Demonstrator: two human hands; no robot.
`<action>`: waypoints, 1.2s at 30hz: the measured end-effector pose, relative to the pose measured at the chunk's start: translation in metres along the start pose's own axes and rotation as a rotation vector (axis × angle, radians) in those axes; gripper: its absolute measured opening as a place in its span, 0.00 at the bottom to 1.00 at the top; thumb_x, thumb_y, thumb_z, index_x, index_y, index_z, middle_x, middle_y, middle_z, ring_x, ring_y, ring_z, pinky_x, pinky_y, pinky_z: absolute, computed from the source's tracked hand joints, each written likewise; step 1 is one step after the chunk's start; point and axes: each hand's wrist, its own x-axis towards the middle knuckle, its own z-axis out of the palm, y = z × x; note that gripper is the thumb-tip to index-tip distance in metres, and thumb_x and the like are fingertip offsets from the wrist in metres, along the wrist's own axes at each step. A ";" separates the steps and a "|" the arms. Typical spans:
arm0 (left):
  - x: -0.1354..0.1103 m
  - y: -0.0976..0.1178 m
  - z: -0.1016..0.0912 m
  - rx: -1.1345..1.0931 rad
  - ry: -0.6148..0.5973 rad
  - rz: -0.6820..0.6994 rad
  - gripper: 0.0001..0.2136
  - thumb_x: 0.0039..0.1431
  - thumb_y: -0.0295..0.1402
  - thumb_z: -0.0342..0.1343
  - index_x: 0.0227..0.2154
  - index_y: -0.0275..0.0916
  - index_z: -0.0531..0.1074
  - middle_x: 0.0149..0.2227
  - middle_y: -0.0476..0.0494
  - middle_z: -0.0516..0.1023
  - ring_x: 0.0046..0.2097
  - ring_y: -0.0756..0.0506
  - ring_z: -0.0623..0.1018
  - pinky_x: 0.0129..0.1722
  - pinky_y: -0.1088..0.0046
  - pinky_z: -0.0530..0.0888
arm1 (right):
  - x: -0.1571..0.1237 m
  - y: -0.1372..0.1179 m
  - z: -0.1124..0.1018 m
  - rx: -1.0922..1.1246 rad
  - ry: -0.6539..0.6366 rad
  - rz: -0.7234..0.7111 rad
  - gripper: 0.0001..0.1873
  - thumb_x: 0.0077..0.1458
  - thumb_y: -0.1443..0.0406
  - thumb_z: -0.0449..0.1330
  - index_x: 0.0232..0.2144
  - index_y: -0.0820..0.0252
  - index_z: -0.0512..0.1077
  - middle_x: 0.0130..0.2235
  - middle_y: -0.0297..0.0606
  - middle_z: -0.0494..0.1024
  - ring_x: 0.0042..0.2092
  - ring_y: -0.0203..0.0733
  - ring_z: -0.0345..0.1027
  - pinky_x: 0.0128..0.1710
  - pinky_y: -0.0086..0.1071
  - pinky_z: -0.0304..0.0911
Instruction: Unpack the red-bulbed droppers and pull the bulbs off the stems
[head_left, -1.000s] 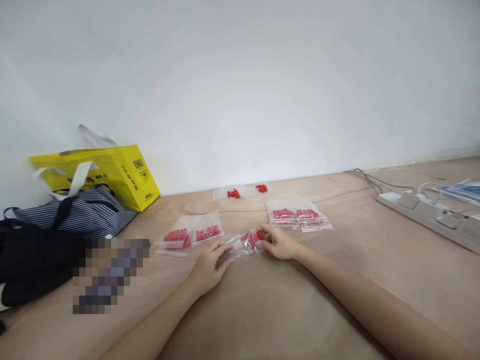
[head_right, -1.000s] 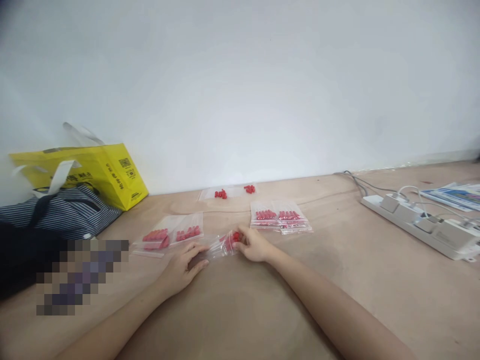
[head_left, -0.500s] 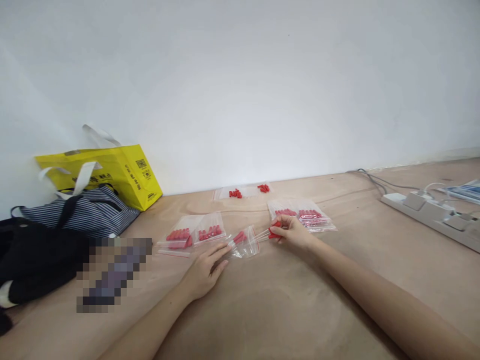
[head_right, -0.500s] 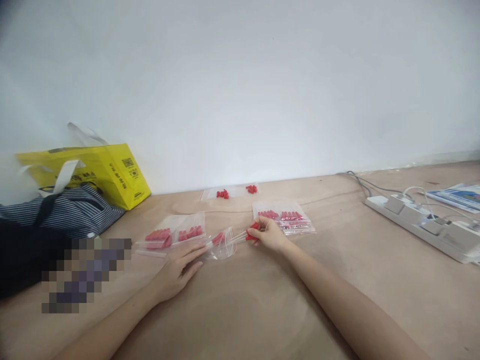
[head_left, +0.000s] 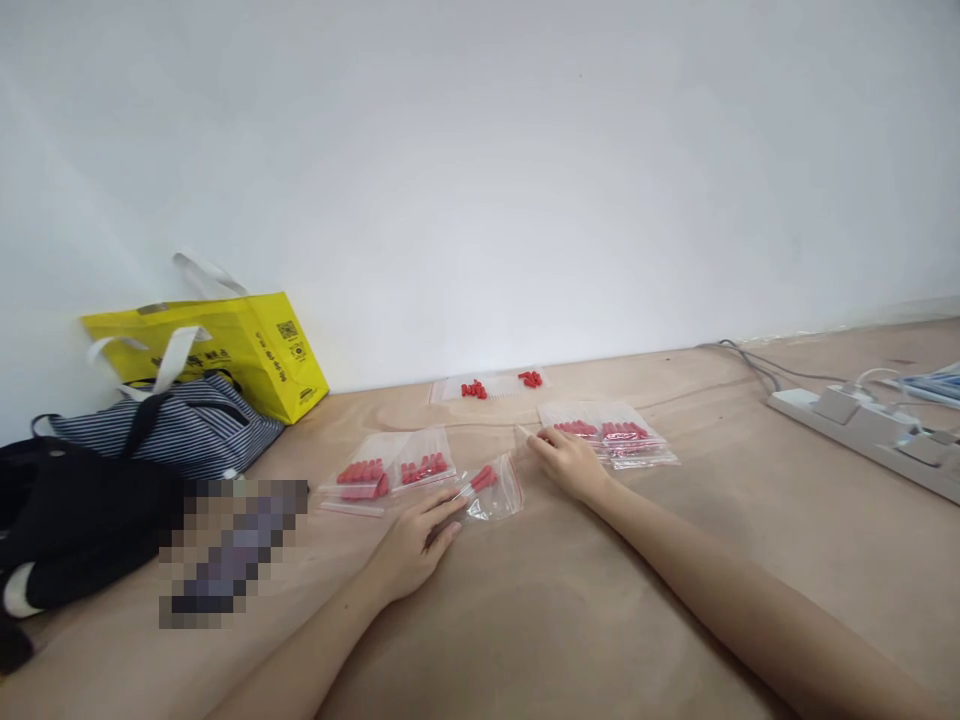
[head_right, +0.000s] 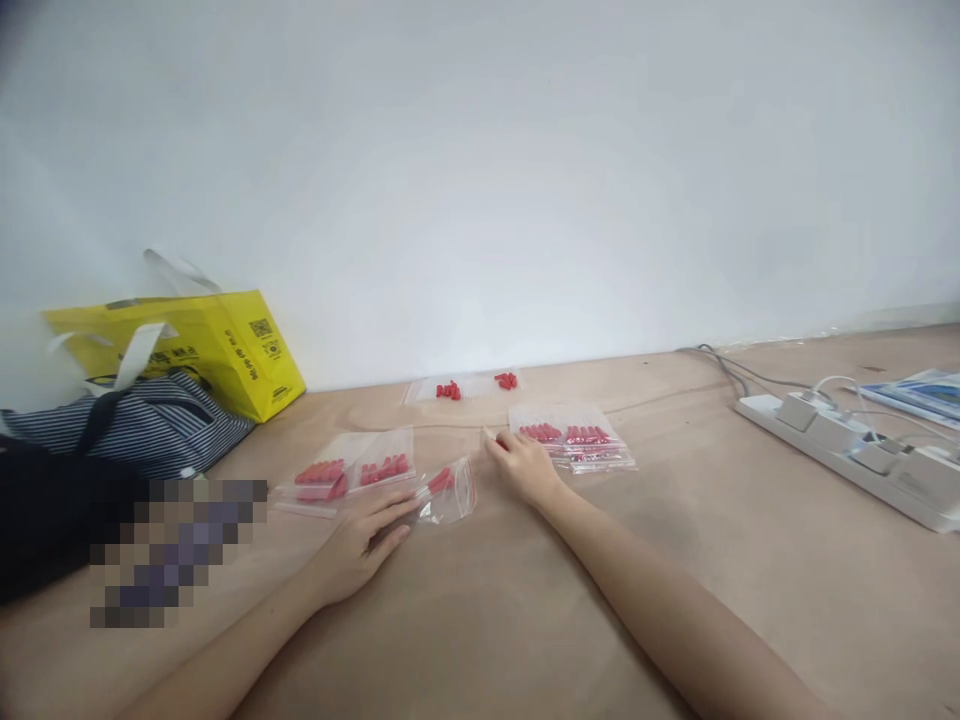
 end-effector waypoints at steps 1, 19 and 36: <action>0.000 0.000 0.000 -0.003 -0.002 0.000 0.15 0.56 0.33 0.45 0.46 0.44 0.67 0.50 0.45 0.69 0.50 0.46 0.69 0.48 0.64 0.67 | 0.000 -0.003 0.002 -0.049 -0.039 -0.034 0.13 0.52 0.74 0.47 0.36 0.59 0.68 0.34 0.42 0.71 0.34 0.38 0.64 0.30 0.29 0.54; -0.001 -0.004 0.003 -0.015 -0.043 -0.018 0.17 0.57 0.34 0.44 0.49 0.43 0.63 0.52 0.46 0.66 0.52 0.46 0.66 0.51 0.65 0.64 | -0.015 -0.024 -0.015 0.284 -0.070 -0.026 0.08 0.52 0.67 0.52 0.35 0.59 0.70 0.32 0.38 0.70 0.35 0.39 0.60 0.36 0.33 0.55; 0.000 -0.003 0.003 -0.084 -0.070 0.029 0.14 0.57 0.31 0.44 0.44 0.44 0.69 0.50 0.47 0.69 0.50 0.47 0.68 0.50 0.68 0.65 | -0.001 -0.046 -0.004 0.317 -0.259 -0.080 0.12 0.51 0.66 0.52 0.40 0.61 0.67 0.39 0.39 0.70 0.40 0.42 0.56 0.42 0.36 0.52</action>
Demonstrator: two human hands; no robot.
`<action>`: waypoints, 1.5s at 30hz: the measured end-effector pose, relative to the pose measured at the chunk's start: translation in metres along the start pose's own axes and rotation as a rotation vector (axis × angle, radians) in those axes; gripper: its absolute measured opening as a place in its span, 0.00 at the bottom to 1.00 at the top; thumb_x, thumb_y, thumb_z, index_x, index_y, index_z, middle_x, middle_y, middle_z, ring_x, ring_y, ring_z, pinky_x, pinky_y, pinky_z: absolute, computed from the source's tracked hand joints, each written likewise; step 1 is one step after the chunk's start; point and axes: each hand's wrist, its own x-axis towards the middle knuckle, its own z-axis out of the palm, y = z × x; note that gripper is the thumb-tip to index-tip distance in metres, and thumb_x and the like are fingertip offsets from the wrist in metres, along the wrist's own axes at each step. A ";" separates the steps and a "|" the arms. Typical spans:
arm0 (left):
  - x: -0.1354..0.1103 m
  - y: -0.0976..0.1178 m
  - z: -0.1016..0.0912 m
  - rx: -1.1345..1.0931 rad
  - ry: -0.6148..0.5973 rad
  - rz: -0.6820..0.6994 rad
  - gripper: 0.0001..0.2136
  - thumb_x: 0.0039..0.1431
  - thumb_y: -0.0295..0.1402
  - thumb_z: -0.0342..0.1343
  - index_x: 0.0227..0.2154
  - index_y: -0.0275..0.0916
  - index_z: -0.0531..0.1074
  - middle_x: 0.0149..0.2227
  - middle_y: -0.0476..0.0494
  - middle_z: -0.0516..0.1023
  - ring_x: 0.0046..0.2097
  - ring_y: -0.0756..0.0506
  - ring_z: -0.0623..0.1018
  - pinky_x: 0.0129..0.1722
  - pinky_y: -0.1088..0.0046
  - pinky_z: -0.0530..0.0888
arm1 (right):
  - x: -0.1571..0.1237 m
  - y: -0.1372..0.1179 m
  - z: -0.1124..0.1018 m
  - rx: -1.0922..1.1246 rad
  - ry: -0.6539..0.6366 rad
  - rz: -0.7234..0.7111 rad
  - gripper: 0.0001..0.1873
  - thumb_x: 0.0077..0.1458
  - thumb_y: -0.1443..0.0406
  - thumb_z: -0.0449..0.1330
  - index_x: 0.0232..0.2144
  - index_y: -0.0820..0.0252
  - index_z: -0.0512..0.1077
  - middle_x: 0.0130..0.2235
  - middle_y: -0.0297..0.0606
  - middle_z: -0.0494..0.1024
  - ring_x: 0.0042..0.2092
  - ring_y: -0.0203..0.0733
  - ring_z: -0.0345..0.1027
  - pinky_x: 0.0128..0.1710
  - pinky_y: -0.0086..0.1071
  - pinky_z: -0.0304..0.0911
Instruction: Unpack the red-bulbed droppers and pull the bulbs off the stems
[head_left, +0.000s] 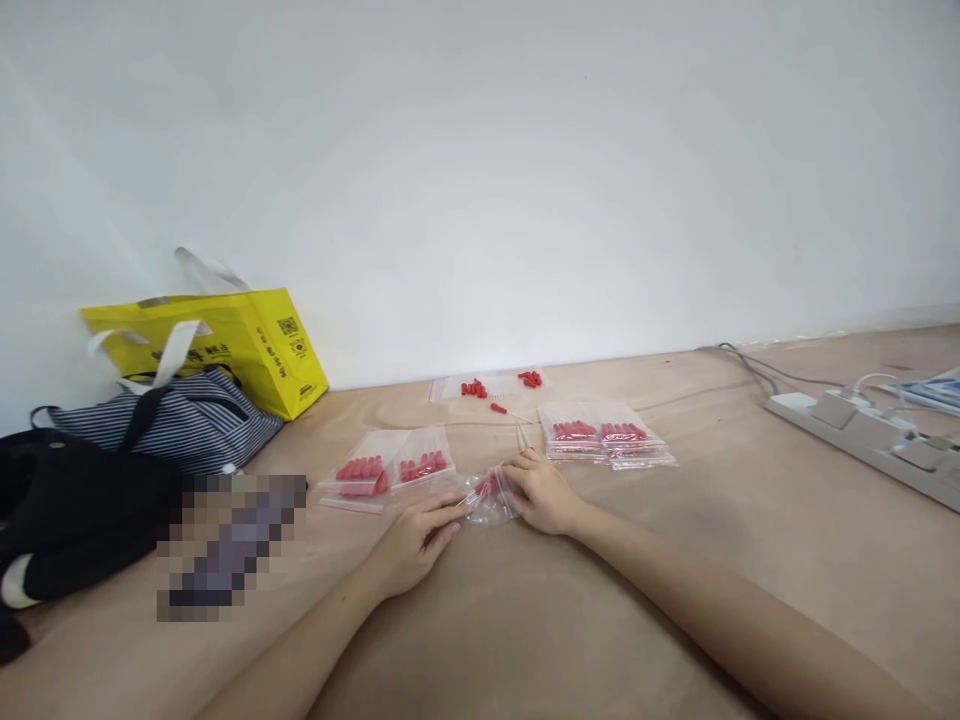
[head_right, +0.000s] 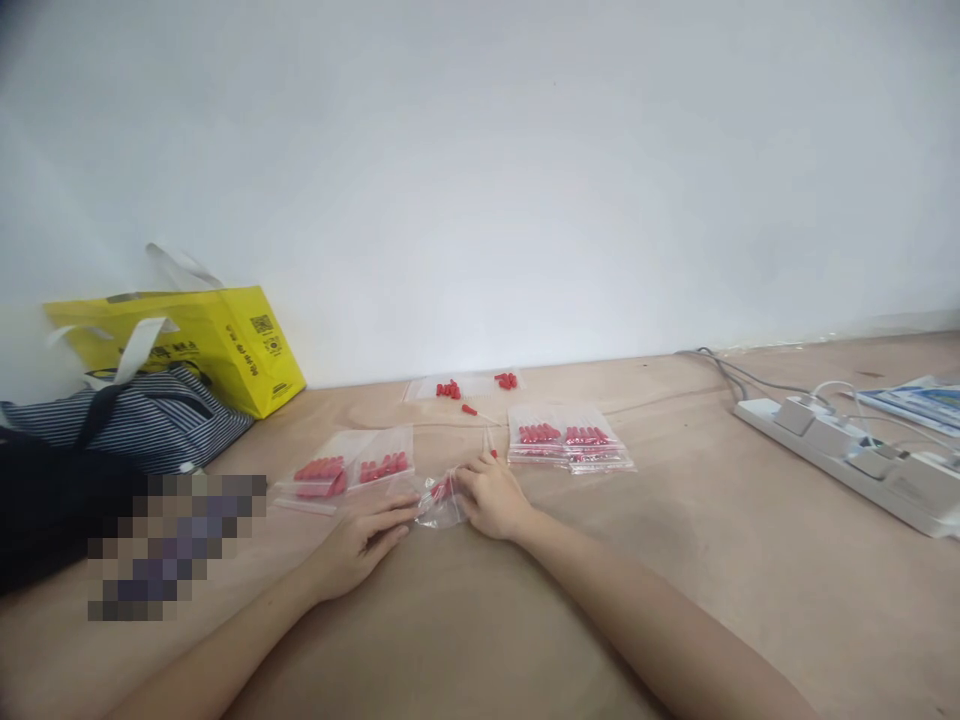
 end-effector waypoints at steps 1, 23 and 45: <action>0.000 0.000 0.000 0.003 -0.001 0.001 0.14 0.57 0.31 0.44 0.44 0.44 0.69 0.50 0.47 0.68 0.50 0.47 0.68 0.50 0.68 0.65 | 0.000 -0.001 0.000 -0.024 -0.005 0.011 0.11 0.52 0.65 0.52 0.39 0.61 0.67 0.38 0.40 0.69 0.40 0.42 0.56 0.42 0.37 0.52; 0.001 0.001 -0.001 -0.075 0.008 -0.064 0.18 0.56 0.28 0.41 0.50 0.44 0.63 0.50 0.49 0.68 0.51 0.48 0.67 0.52 0.65 0.63 | -0.001 -0.004 -0.008 -0.012 -0.080 -0.011 0.12 0.48 0.67 0.54 0.38 0.60 0.63 0.42 0.40 0.67 0.44 0.42 0.56 0.46 0.39 0.49; 0.001 0.002 -0.002 -0.004 -0.091 -0.143 0.18 0.59 0.34 0.40 0.51 0.41 0.61 0.56 0.46 0.60 0.56 0.46 0.60 0.55 0.63 0.58 | -0.002 -0.002 -0.007 0.023 -0.086 0.091 0.12 0.47 0.60 0.58 0.34 0.60 0.66 0.36 0.39 0.67 0.41 0.43 0.56 0.41 0.38 0.50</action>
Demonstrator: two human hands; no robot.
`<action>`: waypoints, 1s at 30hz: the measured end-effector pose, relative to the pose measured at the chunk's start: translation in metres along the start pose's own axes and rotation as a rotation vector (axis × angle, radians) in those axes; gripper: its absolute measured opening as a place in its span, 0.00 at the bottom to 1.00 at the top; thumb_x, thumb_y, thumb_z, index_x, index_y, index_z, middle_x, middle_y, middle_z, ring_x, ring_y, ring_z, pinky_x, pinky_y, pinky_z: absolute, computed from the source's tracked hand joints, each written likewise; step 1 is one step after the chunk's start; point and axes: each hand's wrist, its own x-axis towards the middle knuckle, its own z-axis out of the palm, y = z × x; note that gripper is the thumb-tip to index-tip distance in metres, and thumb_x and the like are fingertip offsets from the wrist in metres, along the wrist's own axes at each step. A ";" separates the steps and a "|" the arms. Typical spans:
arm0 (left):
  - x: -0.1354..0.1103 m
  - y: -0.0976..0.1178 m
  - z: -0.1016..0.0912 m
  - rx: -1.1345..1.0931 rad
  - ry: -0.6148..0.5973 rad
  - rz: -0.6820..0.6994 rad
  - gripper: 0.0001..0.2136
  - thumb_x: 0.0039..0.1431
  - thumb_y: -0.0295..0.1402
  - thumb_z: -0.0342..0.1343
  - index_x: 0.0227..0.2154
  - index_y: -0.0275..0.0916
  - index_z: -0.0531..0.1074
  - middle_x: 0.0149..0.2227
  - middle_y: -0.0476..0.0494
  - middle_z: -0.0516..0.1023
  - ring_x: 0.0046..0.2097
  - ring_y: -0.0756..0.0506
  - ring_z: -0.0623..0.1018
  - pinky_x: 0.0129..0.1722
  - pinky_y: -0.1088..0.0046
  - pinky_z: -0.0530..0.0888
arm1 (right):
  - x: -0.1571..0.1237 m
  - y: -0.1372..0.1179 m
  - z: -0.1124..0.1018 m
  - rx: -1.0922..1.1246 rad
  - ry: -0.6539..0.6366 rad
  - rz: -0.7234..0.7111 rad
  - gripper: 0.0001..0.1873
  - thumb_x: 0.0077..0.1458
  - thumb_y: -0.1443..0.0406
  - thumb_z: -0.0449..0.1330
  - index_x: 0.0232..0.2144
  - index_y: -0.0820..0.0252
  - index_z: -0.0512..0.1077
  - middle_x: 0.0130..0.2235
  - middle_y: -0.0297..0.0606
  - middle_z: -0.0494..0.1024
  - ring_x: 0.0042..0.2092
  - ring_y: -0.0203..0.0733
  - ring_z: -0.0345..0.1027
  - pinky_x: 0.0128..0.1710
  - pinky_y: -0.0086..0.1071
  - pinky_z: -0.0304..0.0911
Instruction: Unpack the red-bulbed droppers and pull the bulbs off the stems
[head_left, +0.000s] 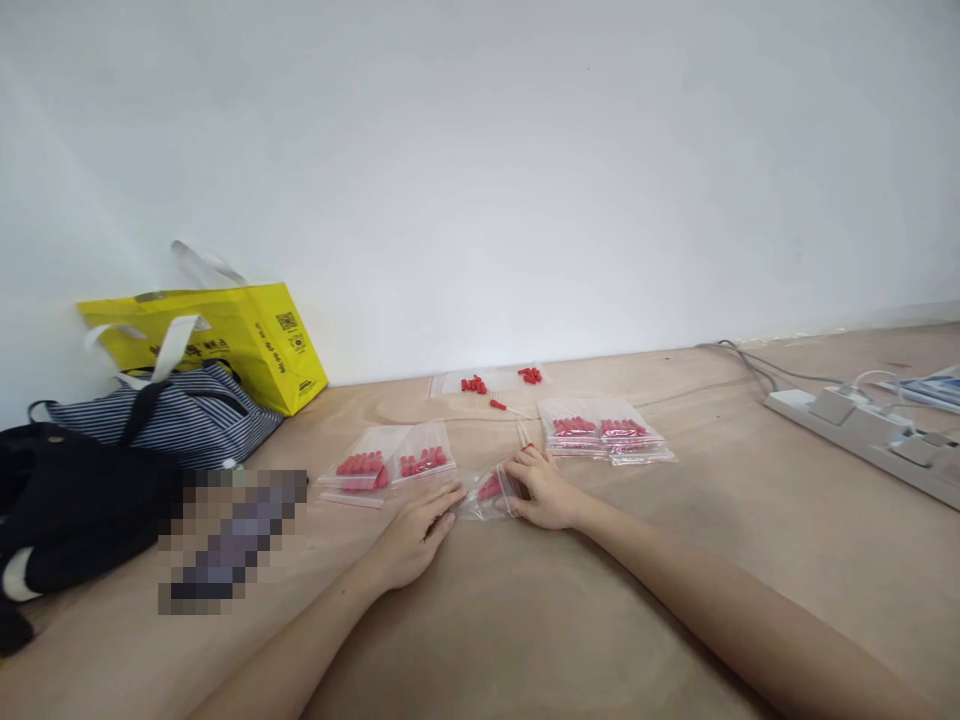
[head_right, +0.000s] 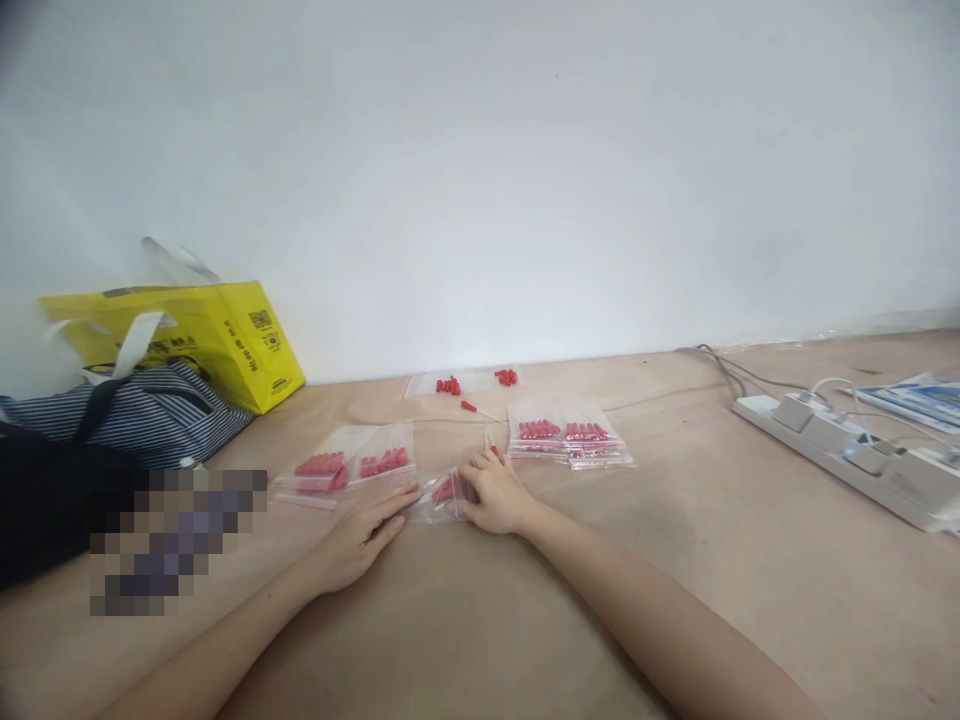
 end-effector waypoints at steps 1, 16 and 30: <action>0.000 0.000 -0.002 -0.001 -0.022 -0.003 0.18 0.59 0.36 0.39 0.51 0.42 0.62 0.56 0.46 0.59 0.57 0.46 0.59 0.55 0.62 0.57 | 0.000 0.000 0.001 -0.017 0.007 0.013 0.09 0.49 0.61 0.56 0.33 0.60 0.66 0.35 0.38 0.67 0.40 0.43 0.56 0.40 0.38 0.50; -0.004 0.006 0.005 0.203 -0.095 -0.057 0.24 0.58 0.47 0.35 0.56 0.48 0.48 0.60 0.46 0.46 0.61 0.42 0.48 0.56 0.54 0.47 | -0.005 -0.001 -0.002 0.140 -0.043 -0.007 0.22 0.38 0.57 0.63 0.37 0.59 0.67 0.37 0.39 0.67 0.42 0.44 0.57 0.44 0.39 0.50; -0.004 0.004 0.007 0.234 -0.087 -0.071 0.24 0.57 0.48 0.36 0.56 0.52 0.46 0.61 0.48 0.45 0.61 0.41 0.48 0.56 0.52 0.46 | 0.000 -0.008 0.002 -0.114 -0.059 -0.072 0.15 0.47 0.64 0.55 0.40 0.58 0.64 0.37 0.39 0.66 0.43 0.43 0.56 0.47 0.43 0.45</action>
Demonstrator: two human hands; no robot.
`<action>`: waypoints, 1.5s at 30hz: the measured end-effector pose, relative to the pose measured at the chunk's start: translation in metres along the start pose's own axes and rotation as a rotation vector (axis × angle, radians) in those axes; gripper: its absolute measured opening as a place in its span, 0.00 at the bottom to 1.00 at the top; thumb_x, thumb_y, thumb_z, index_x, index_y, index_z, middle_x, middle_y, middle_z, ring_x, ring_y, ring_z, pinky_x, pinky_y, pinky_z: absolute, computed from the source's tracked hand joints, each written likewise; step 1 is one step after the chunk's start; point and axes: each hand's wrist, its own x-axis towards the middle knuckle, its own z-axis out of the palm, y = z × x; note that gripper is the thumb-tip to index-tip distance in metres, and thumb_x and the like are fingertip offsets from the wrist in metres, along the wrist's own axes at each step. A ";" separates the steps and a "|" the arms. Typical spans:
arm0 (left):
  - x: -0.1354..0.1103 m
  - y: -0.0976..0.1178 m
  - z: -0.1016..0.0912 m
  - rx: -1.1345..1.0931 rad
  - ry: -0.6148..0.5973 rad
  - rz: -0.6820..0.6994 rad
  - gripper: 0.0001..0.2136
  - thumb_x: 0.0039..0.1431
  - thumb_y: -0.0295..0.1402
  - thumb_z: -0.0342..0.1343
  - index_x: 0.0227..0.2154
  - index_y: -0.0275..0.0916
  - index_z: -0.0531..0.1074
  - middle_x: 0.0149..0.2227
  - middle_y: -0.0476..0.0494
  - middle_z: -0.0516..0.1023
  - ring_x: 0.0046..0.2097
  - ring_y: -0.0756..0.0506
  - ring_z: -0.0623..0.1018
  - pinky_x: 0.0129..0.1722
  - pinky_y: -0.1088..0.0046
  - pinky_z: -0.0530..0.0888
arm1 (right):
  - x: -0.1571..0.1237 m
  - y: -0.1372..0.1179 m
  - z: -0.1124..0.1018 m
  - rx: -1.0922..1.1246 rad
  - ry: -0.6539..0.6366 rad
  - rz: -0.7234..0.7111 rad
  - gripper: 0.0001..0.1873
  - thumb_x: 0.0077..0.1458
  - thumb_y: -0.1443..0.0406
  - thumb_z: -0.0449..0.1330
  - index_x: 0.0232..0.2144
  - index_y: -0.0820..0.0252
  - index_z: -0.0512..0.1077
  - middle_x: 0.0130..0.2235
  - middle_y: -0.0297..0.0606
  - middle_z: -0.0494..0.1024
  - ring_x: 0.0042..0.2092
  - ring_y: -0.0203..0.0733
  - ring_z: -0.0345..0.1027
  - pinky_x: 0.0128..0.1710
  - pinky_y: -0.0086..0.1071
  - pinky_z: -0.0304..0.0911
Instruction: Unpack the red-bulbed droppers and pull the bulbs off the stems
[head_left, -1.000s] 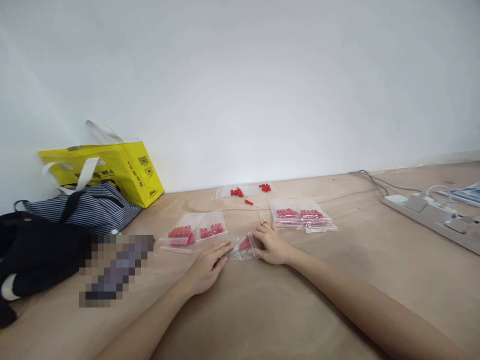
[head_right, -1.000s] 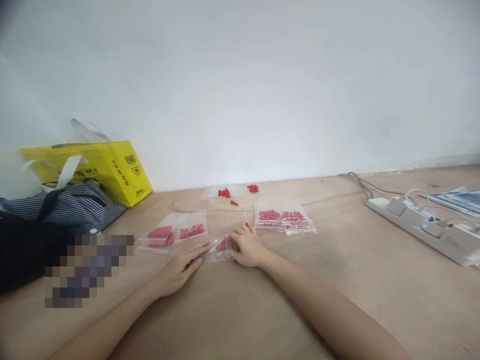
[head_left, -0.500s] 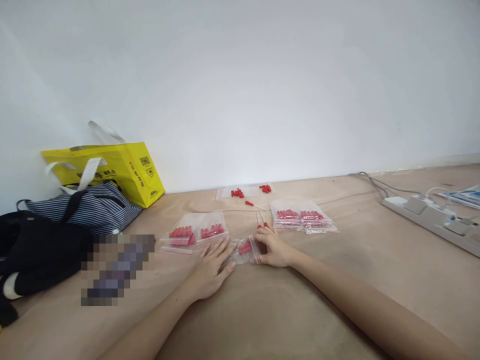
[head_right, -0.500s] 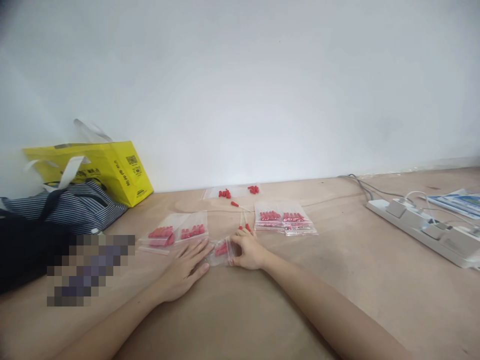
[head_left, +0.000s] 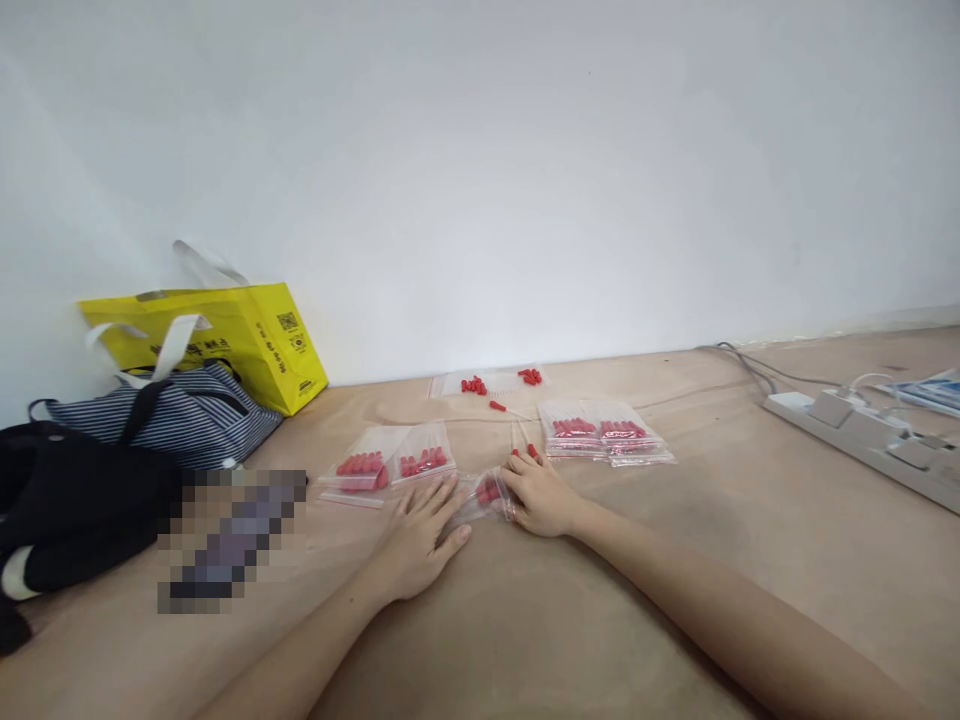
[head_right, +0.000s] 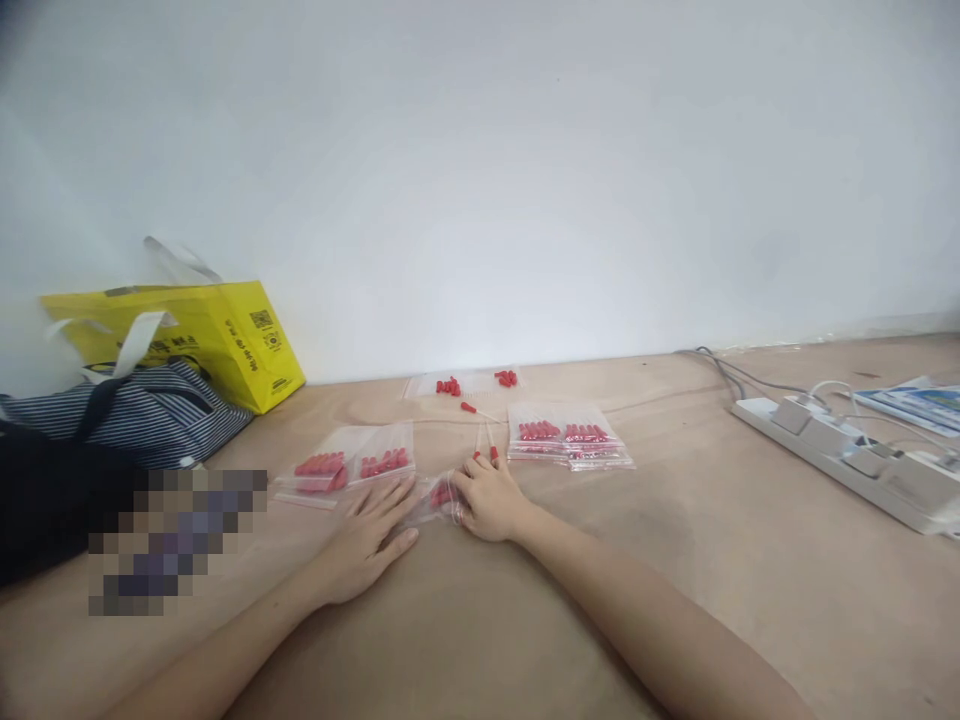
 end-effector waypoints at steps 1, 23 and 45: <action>0.000 0.001 0.000 0.002 -0.001 0.000 0.24 0.57 0.48 0.36 0.57 0.52 0.45 0.61 0.49 0.45 0.61 0.41 0.47 0.56 0.52 0.46 | 0.001 -0.001 0.000 -0.026 0.006 0.014 0.14 0.48 0.64 0.54 0.39 0.59 0.64 0.38 0.40 0.66 0.43 0.44 0.56 0.47 0.44 0.45; -0.001 0.009 -0.003 0.089 0.001 -0.099 0.27 0.55 0.52 0.33 0.57 0.49 0.47 0.61 0.49 0.43 0.61 0.41 0.46 0.56 0.52 0.45 | -0.004 -0.002 -0.006 0.125 0.038 0.008 0.08 0.44 0.65 0.58 0.27 0.61 0.61 0.32 0.37 0.66 0.37 0.39 0.59 0.41 0.36 0.53; 0.006 -0.008 -0.005 -0.068 0.471 -0.004 0.14 0.56 0.40 0.43 0.40 0.42 0.69 0.45 0.45 0.70 0.49 0.44 0.67 0.47 0.61 0.64 | -0.012 0.055 -0.008 0.073 0.621 0.038 0.10 0.51 0.71 0.49 0.34 0.59 0.68 0.34 0.40 0.71 0.36 0.39 0.65 0.36 0.32 0.62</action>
